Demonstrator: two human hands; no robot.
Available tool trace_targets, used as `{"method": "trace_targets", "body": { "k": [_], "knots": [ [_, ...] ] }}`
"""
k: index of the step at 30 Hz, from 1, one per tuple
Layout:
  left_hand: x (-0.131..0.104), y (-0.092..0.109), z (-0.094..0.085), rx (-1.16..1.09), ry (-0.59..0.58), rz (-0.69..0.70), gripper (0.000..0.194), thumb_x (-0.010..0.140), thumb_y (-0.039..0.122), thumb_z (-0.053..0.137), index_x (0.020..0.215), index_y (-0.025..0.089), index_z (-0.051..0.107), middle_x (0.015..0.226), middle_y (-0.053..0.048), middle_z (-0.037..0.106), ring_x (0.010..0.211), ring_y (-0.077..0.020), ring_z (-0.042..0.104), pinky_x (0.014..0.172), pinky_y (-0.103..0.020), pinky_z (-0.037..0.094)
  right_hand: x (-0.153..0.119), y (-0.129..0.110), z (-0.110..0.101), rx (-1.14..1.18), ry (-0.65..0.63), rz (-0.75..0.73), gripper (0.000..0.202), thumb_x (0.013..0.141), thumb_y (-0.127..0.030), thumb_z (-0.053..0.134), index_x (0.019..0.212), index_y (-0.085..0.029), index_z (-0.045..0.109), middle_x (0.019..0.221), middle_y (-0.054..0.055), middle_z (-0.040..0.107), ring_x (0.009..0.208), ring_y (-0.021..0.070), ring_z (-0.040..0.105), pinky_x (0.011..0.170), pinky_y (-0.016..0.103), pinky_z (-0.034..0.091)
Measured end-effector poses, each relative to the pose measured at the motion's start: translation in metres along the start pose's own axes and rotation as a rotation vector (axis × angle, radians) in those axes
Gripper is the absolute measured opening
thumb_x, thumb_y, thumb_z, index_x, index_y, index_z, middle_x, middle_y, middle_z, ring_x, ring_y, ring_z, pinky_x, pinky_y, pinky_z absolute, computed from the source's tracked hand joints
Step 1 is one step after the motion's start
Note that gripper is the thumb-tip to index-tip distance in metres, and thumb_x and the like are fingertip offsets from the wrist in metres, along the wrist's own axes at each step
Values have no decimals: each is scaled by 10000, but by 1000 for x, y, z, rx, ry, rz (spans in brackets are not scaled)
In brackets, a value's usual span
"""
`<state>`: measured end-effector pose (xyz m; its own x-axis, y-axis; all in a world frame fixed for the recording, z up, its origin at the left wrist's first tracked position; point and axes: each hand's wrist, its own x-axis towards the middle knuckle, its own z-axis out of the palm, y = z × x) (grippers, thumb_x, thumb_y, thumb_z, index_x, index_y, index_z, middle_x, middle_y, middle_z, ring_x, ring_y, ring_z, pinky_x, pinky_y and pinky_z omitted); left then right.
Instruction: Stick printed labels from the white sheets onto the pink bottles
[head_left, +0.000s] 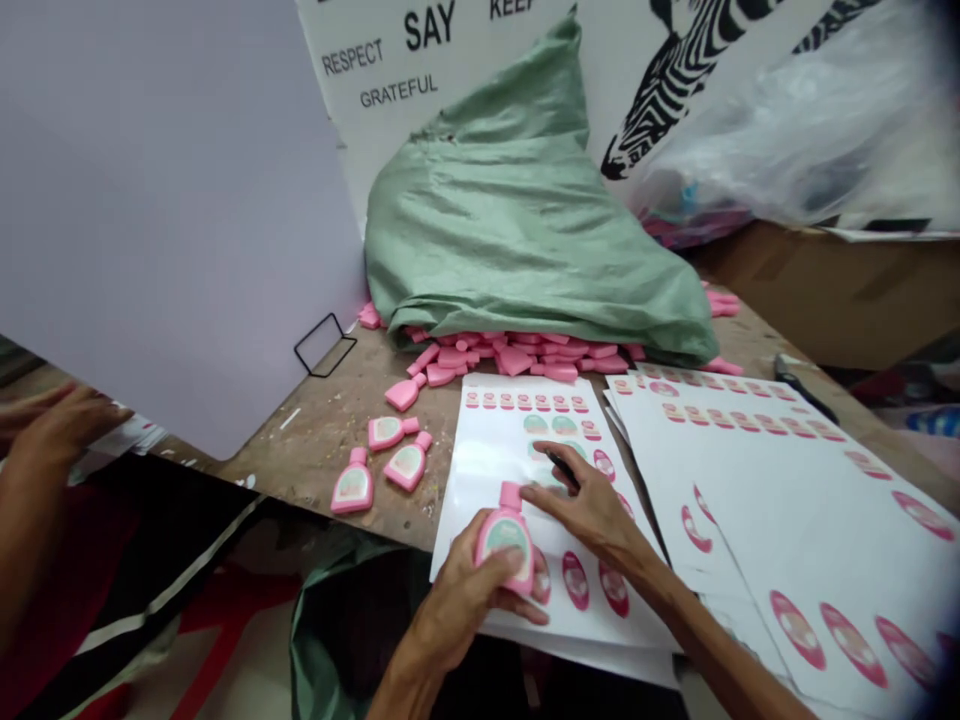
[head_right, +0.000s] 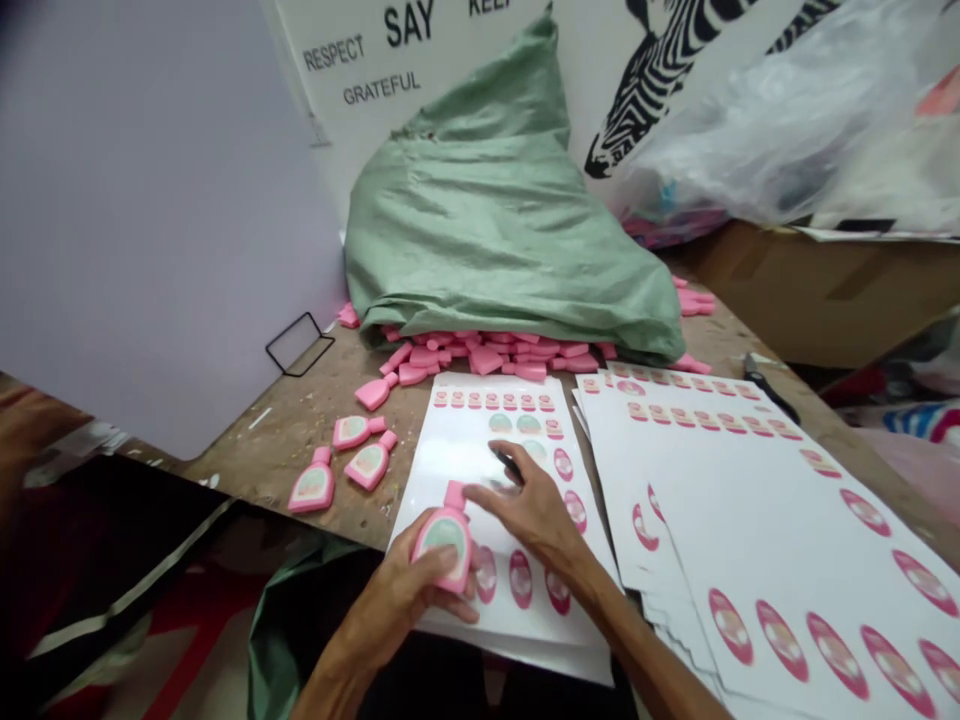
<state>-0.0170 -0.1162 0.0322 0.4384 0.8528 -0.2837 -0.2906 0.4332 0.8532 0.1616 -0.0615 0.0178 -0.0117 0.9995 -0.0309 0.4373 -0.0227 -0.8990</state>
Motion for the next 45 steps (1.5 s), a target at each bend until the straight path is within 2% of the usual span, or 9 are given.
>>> {"method": "trace_targets", "body": {
  "k": [6,14,20,25,30,32,35,40,45],
  "knots": [
    [9,12,-66,748,678,245,415,896,488,385,899,151,628,778,-76,645,751,-227,605,724,-357,475,102,-17,26,-501,-25,-303,400,836,-464,525,1119,-184,572,1085,88,653,982,226,609,848,345,472],
    [31,16,-90,1430,983,516,339,864,317,498,1152,172,605,1143,-146,546,1132,-313,483,907,-462,434,184,-71,131,-780,-203,-601,482,765,-138,537,1245,-182,510,1148,129,616,1066,256,545,865,340,389],
    [19,31,-100,1421,1061,678,313,875,241,485,1158,135,568,1169,-163,494,1096,-287,500,886,-445,460,199,-86,128,-908,-313,-652,281,797,-139,515,1065,-106,590,932,166,669,888,262,613,731,314,373],
    [20,71,-92,1344,889,660,434,794,279,601,1200,131,555,1265,-174,504,1184,-329,448,988,-506,365,143,-96,70,-921,-420,-843,233,800,-149,532,1016,-183,610,922,90,663,916,216,575,758,299,325],
    [31,83,-60,652,12,124,375,721,369,683,1014,136,652,904,-77,686,906,-270,642,829,-381,487,63,-86,12,-834,-346,-1107,319,855,-99,441,1116,-211,588,814,38,638,776,165,520,740,315,310],
    [33,69,-43,317,-170,-45,386,706,342,703,1013,118,635,844,-72,687,794,-230,666,761,-339,509,39,-73,-7,-763,-316,-1044,314,853,-97,441,1105,-205,593,816,36,629,759,159,511,727,310,326],
    [33,39,-18,69,-183,-121,385,708,318,705,1011,115,582,837,-82,673,690,-190,666,656,-298,527,12,-44,-37,-605,-253,-838,393,839,-148,491,1229,-192,509,956,66,630,880,184,534,783,325,376],
    [36,2,15,221,50,-18,375,794,477,591,942,138,533,652,-25,620,486,-147,606,460,-240,476,-21,20,-73,-547,36,-349,277,903,-354,459,1123,-205,536,939,69,640,869,212,573,758,350,413],
    [50,-18,43,309,61,18,410,806,528,542,944,143,533,609,-9,591,504,-168,630,468,-235,466,-41,58,-68,-719,165,-311,177,906,-320,463,908,-193,587,846,57,653,783,203,555,727,348,370]
  ]
}}
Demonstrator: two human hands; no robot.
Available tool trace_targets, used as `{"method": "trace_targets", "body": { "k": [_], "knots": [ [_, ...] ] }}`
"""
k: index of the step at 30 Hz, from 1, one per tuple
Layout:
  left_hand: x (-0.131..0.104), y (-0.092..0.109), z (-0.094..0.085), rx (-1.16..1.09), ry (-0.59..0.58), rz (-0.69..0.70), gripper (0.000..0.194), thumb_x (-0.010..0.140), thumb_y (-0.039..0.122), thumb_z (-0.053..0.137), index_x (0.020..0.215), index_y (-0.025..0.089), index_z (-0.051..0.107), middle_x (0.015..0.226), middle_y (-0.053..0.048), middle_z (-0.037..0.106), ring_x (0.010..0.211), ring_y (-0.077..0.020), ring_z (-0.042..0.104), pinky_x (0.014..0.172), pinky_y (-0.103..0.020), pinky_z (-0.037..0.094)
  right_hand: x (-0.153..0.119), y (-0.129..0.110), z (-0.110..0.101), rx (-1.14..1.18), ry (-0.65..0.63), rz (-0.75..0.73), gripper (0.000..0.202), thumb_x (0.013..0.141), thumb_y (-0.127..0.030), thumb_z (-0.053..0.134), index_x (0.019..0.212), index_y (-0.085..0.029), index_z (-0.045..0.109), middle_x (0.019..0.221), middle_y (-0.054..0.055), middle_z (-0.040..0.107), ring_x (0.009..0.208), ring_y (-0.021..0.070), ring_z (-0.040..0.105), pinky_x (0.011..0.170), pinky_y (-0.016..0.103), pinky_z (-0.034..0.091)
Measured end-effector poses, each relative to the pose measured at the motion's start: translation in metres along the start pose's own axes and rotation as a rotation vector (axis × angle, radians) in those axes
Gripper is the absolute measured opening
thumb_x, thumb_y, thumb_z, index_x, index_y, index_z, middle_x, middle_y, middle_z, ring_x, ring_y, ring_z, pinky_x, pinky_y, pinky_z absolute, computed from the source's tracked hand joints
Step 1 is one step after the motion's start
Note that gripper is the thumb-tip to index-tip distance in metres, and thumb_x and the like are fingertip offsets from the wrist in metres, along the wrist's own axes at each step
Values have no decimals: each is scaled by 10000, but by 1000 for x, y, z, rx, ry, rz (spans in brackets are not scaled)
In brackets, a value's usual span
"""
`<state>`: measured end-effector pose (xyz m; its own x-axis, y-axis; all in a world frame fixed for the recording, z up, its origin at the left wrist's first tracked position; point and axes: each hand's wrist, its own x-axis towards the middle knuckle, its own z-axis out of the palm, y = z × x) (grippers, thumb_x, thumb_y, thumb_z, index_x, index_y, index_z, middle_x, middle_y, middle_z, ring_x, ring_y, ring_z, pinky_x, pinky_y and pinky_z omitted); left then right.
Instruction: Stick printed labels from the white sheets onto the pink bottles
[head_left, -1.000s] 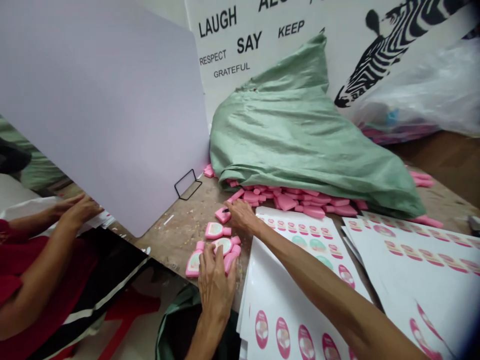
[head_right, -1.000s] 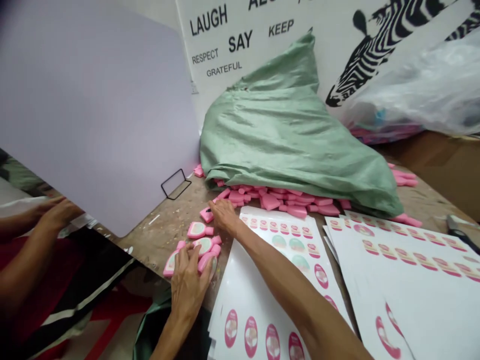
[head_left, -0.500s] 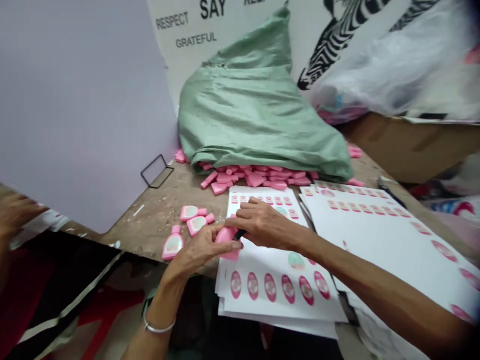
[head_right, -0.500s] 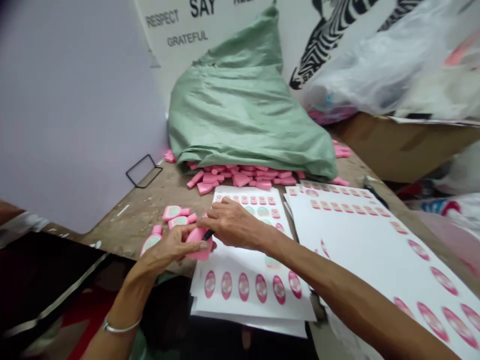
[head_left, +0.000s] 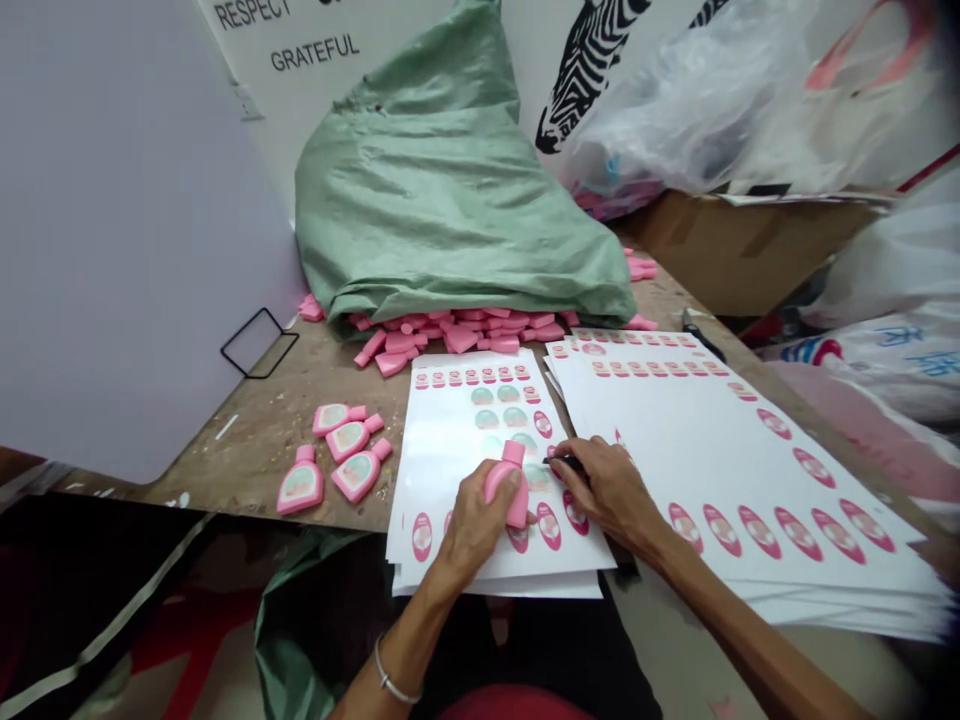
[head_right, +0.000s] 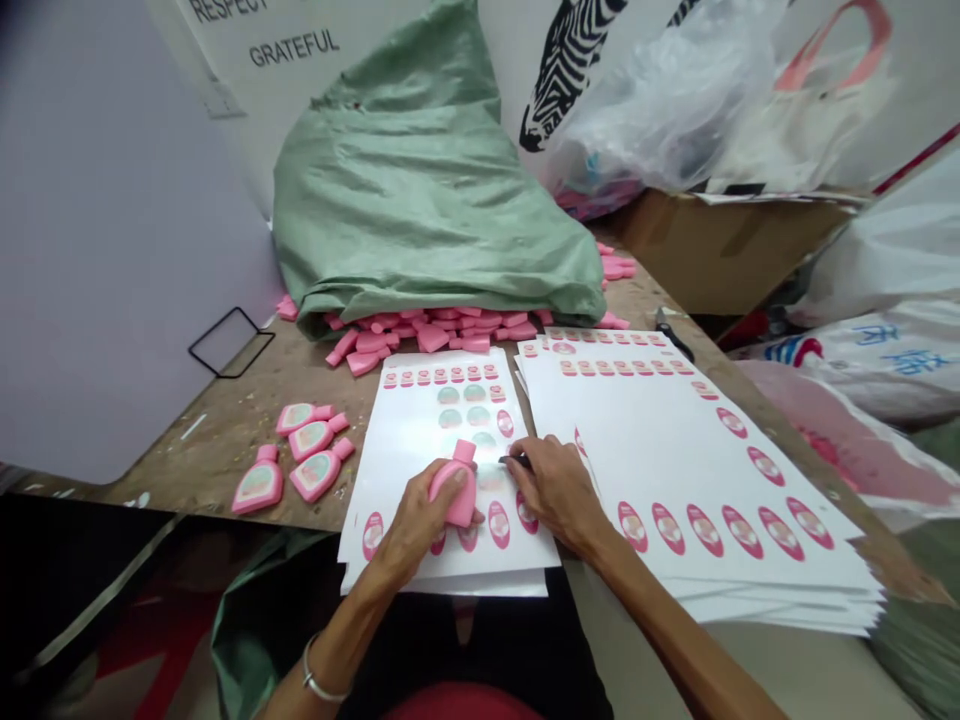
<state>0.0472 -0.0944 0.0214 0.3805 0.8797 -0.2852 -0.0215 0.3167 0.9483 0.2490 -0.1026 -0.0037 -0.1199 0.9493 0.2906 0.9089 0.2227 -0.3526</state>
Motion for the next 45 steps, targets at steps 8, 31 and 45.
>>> {"method": "trace_targets", "body": {
  "k": [8,31,45],
  "knots": [
    [11,-14,11,0,22,17,410,811,542,531,962,161,537,728,-32,618,608,-211,681,514,-259,494,-4,-1,6,8,27,-33,153,887,-285,482,846,-197,601,776,49,645,757,188,547,714,316,350],
    [2,-5,4,-340,60,-45,671,796,683,432,1049,74,557,695,-92,637,611,-201,654,538,-273,506,8,-24,-20,448,49,227,275,844,-463,539,816,-193,578,737,19,610,660,154,542,646,294,415],
    [4,-12,3,-223,110,-55,676,784,693,438,1042,76,539,597,-62,621,528,-199,639,541,-293,504,12,0,-7,447,-11,230,323,801,-511,571,745,-193,572,681,16,611,615,146,544,597,285,432]
  ]
}}
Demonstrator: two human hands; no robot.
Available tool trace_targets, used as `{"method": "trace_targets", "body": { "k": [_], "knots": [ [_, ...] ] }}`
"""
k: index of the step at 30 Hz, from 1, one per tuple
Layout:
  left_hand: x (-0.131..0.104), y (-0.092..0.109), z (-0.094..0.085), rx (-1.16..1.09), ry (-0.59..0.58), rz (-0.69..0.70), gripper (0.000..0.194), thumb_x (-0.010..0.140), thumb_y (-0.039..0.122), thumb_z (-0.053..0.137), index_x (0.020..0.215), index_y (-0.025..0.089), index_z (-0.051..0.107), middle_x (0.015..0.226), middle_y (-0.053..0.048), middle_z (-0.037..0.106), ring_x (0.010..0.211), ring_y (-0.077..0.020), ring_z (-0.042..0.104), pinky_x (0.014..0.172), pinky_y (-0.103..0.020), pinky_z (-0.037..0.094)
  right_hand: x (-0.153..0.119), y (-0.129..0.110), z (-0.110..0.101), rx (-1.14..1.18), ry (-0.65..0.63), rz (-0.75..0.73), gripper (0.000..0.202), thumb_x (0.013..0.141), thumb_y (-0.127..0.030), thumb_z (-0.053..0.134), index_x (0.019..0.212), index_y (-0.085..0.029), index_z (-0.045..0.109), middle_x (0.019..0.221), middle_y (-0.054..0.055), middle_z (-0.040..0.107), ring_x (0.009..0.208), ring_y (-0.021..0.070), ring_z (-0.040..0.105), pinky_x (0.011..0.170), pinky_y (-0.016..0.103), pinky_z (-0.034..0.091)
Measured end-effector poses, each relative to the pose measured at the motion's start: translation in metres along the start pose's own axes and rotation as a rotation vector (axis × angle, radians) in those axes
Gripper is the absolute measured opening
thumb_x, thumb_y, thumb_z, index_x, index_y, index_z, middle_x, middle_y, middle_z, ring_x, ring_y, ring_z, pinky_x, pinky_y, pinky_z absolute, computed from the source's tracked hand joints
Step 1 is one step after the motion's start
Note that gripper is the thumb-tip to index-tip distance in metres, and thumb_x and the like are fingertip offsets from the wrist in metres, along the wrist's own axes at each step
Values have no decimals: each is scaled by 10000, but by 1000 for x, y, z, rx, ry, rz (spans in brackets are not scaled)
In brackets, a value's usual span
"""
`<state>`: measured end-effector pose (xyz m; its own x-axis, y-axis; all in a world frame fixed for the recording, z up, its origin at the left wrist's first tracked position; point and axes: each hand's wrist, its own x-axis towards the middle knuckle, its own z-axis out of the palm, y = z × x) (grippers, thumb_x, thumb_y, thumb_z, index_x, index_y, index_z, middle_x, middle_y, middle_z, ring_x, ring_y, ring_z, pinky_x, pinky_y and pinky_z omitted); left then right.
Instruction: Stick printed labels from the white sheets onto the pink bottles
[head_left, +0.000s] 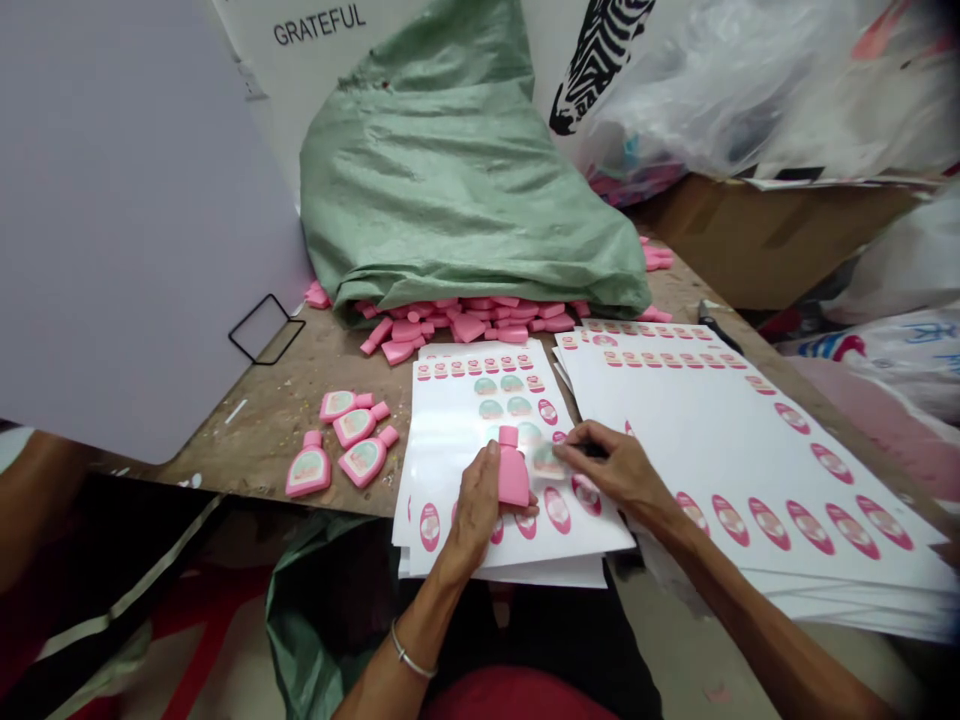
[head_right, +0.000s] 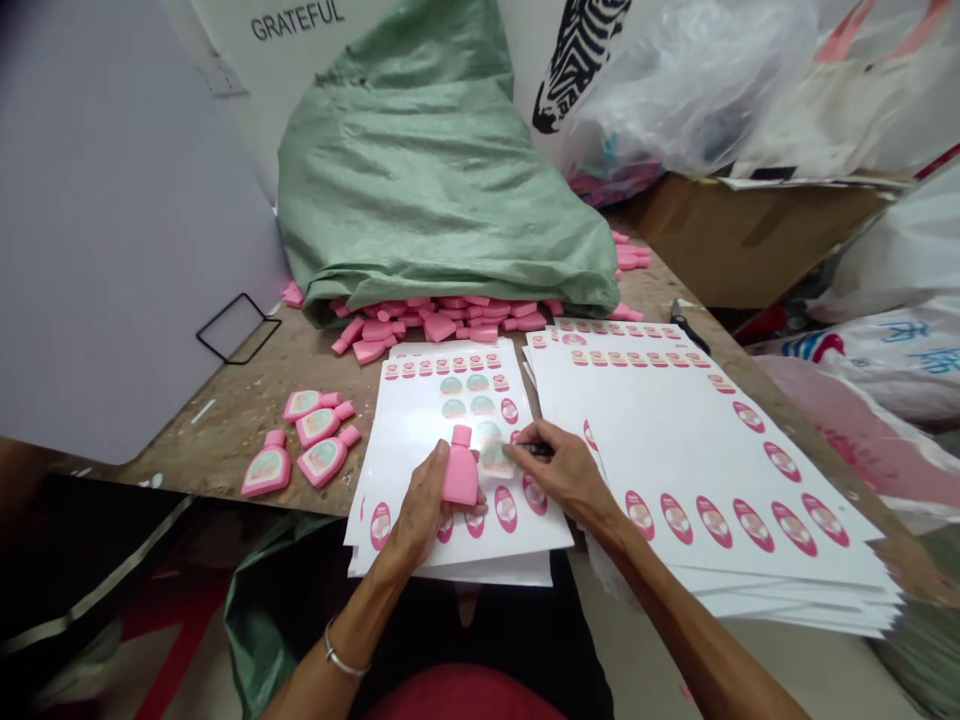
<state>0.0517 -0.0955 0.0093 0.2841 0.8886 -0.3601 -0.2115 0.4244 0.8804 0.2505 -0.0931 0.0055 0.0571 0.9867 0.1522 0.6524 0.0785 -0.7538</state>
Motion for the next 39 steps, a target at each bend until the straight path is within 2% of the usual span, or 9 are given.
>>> {"method": "trace_targets", "body": {
  "k": [2,4,7,10,14,19,34,36,39],
  "knots": [
    [0,0,0,-4,2,-12,680,793,692,425,1037,68,546,595,-68,623,521,-197,636,536,-294,506,2,-7,-7,138,56,73,352,793,-534,572,731,-188,566,653,8,589,588,135,532,551,263,435],
    [-2,1,2,-60,-13,-23,687,800,691,412,1022,58,561,634,-91,639,554,-199,645,544,-292,513,1,-18,-11,151,107,62,338,788,-520,588,746,-184,584,660,9,594,599,134,537,557,259,443],
    [-7,4,6,-183,-9,-28,677,810,675,419,1010,50,587,731,-123,663,640,-208,661,552,-281,528,-9,-40,-7,84,100,-15,318,791,-470,611,945,-195,646,767,30,653,645,145,573,587,271,466],
    [-13,12,10,-286,-4,-33,620,827,630,447,1043,69,599,800,-119,673,704,-213,668,565,-280,545,-19,-56,2,42,106,-92,380,804,-434,610,1124,-230,632,932,51,686,697,156,609,638,297,496],
    [-18,20,11,-318,-26,-35,589,845,605,444,1048,79,613,816,-112,677,722,-213,670,584,-287,558,-22,-62,7,-10,75,-164,266,824,-406,594,1015,-246,686,919,54,703,749,185,627,648,322,502],
    [-20,21,10,-313,-50,-14,600,858,605,417,1070,80,614,801,-106,684,713,-197,661,619,-293,563,-21,-64,8,-19,61,-210,215,831,-381,593,959,-244,698,816,38,702,673,169,606,616,314,490],
    [-24,23,10,-296,-93,14,612,866,611,376,1066,82,609,768,-86,666,693,-177,650,608,-277,553,-23,-70,6,-99,65,-290,183,845,-329,589,922,-197,689,757,30,682,642,144,583,636,292,459],
    [-25,24,8,-294,-143,32,552,861,575,433,1057,87,600,803,-85,654,703,-175,649,619,-280,552,-23,-70,7,-112,74,-298,182,847,-332,585,917,-196,684,758,30,680,659,149,588,661,301,457],
    [-28,27,6,-248,-227,74,402,783,401,649,1059,121,566,843,-55,621,714,-161,644,647,-278,549,-22,-68,7,-149,55,-314,188,862,-333,564,942,-201,671,806,33,683,717,156,599,717,316,445]
  ]
}}
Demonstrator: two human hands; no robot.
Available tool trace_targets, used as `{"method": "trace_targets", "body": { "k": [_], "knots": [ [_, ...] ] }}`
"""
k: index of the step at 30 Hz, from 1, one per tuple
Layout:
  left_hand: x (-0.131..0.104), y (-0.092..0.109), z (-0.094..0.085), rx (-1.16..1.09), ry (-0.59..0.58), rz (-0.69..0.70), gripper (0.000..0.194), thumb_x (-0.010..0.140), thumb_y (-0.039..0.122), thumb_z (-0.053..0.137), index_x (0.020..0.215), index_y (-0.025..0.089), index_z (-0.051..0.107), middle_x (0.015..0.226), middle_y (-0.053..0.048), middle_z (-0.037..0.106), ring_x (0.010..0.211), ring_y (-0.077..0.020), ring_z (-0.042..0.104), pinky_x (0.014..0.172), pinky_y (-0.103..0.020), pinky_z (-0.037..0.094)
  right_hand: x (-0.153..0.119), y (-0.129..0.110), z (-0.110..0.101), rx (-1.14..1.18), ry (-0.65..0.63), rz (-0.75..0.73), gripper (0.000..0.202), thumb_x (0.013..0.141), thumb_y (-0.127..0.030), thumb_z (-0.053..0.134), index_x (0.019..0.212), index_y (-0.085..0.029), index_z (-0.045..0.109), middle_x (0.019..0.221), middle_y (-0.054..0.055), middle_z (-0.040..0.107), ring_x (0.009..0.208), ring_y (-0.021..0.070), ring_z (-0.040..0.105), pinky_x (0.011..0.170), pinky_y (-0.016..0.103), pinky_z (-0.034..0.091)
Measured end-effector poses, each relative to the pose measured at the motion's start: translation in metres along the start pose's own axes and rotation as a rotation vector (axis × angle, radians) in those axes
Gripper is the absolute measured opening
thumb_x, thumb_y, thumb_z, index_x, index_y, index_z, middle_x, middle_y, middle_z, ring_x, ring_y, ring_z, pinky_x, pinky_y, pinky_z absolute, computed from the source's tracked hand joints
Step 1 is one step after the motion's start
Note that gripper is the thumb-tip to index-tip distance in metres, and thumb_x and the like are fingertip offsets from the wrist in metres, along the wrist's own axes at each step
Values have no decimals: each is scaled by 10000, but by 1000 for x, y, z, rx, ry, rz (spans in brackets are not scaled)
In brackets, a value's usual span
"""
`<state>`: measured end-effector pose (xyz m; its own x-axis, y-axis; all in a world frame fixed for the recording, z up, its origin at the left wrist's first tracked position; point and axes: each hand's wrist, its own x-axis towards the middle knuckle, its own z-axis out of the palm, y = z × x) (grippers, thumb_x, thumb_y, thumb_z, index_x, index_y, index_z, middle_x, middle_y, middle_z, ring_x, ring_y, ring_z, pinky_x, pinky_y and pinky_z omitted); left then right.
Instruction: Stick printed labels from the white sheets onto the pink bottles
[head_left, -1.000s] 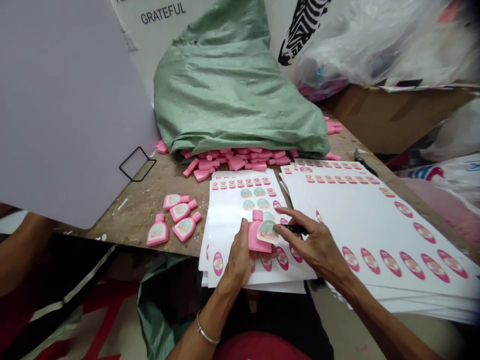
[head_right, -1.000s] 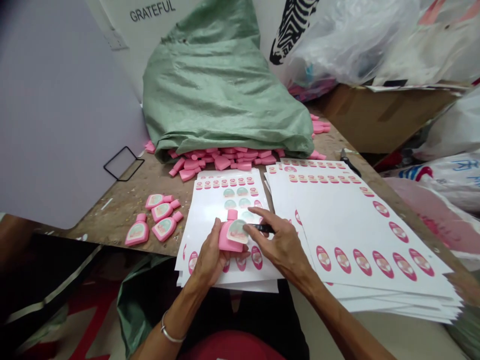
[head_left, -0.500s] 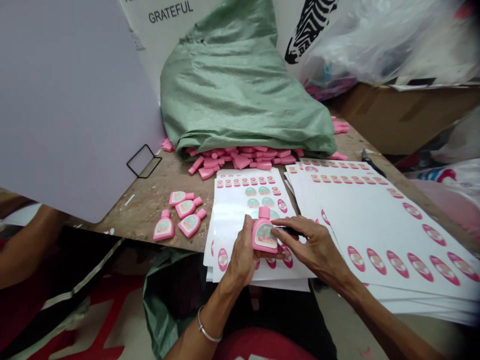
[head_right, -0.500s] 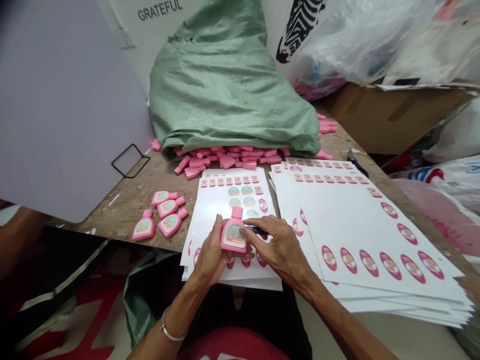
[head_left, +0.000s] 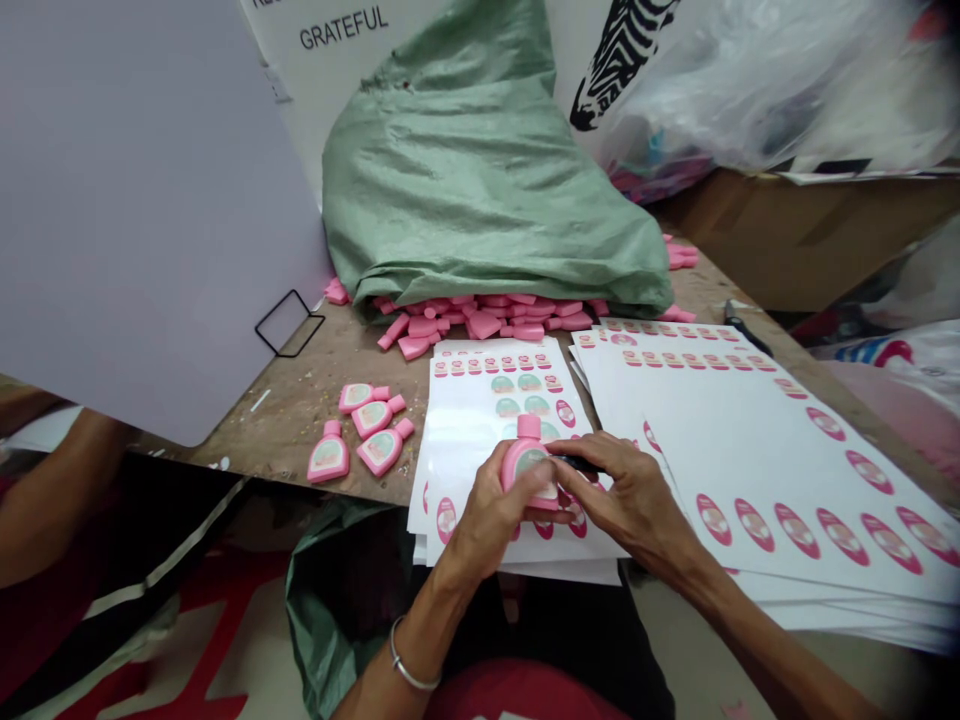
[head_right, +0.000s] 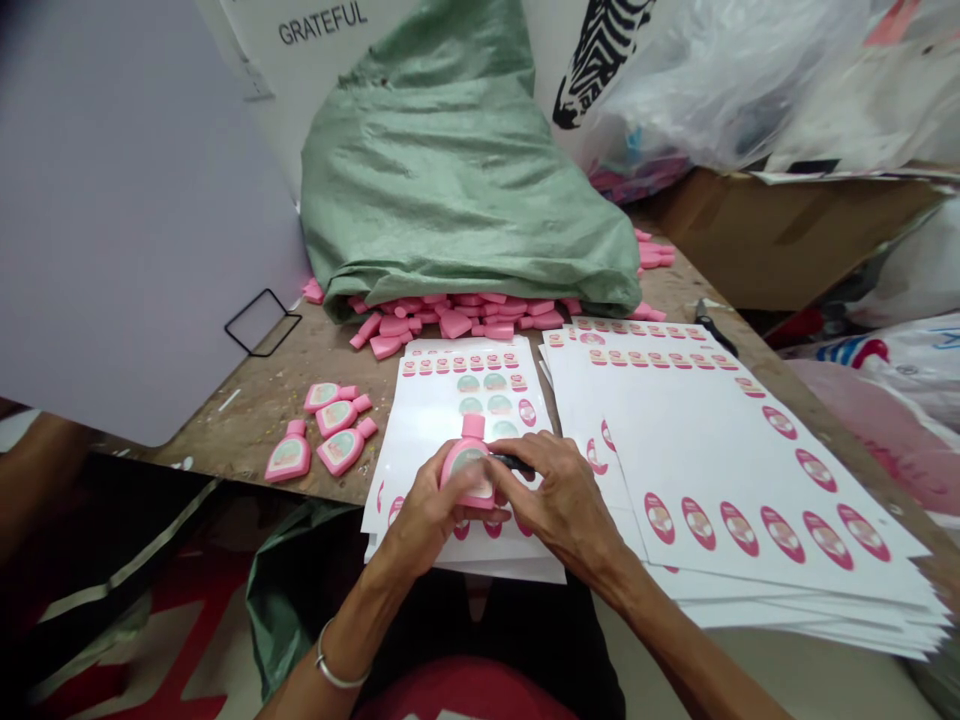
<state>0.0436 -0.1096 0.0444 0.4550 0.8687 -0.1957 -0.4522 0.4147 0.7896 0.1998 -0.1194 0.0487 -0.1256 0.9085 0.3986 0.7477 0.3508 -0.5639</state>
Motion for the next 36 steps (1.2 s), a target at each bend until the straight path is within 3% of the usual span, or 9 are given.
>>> {"method": "trace_targets", "body": {
  "k": [6,9,13,16,18,22,25,30,36],
  "knots": [
    [-4,4,-4,-17,-52,-82,332,750,264,676,1008,125,520,872,-74,618,674,-149,631,631,-286,547,3,9,-7,-298,107,144,374,874,-424,491,1092,-153,628,903,116,677,877,269,603,793,436,425],
    [-7,1,-1,-27,-105,-115,311,725,189,679,989,128,525,826,-54,613,717,-151,626,657,-294,552,7,3,-3,-37,32,228,606,779,-476,589,1289,-167,477,1166,131,611,1007,269,594,836,405,467],
    [-21,1,-6,34,-167,-117,342,713,190,688,1008,142,520,767,-33,607,735,-168,625,648,-318,552,14,3,14,233,-154,325,681,700,-497,648,1289,-216,455,1282,104,547,1102,266,569,883,386,488],
    [-35,22,-39,202,-30,-50,321,780,314,634,1027,134,536,796,-61,635,647,-148,614,607,-283,529,28,14,32,229,-78,396,639,714,-556,624,1235,-207,501,1249,119,570,1072,285,589,868,412,500],
    [-40,50,-79,436,202,89,354,831,407,556,1052,131,552,815,-71,649,614,-135,604,610,-257,505,43,15,47,241,-94,341,555,766,-561,570,1199,-216,532,1194,111,606,1004,269,626,837,398,513],
    [-22,120,-175,1043,691,434,428,814,452,518,1081,124,580,978,-96,658,899,-222,607,822,-315,470,88,-14,92,110,-393,38,746,707,-564,635,1339,-230,418,1156,116,623,1005,292,614,823,403,485],
    [7,152,-226,1095,608,435,429,737,400,575,1042,102,622,1137,-125,625,1097,-257,533,966,-334,390,131,-41,132,-63,-676,-107,1062,562,-584,728,1425,-174,266,1204,171,581,1050,341,575,832,422,448],
    [21,142,-245,1053,362,312,381,733,398,557,958,114,672,950,-59,684,914,-232,597,850,-322,462,171,-63,171,-175,-929,-155,1168,499,-581,753,1424,-119,210,1176,195,586,1072,342,561,822,384,438],
    [-60,103,-231,1007,434,288,409,762,374,568,1076,123,645,1029,-58,665,950,-228,586,871,-298,441,120,-88,177,-146,-942,-261,1168,556,-509,755,1451,-90,132,1155,214,589,1065,344,568,836,390,421]
  ]
}}
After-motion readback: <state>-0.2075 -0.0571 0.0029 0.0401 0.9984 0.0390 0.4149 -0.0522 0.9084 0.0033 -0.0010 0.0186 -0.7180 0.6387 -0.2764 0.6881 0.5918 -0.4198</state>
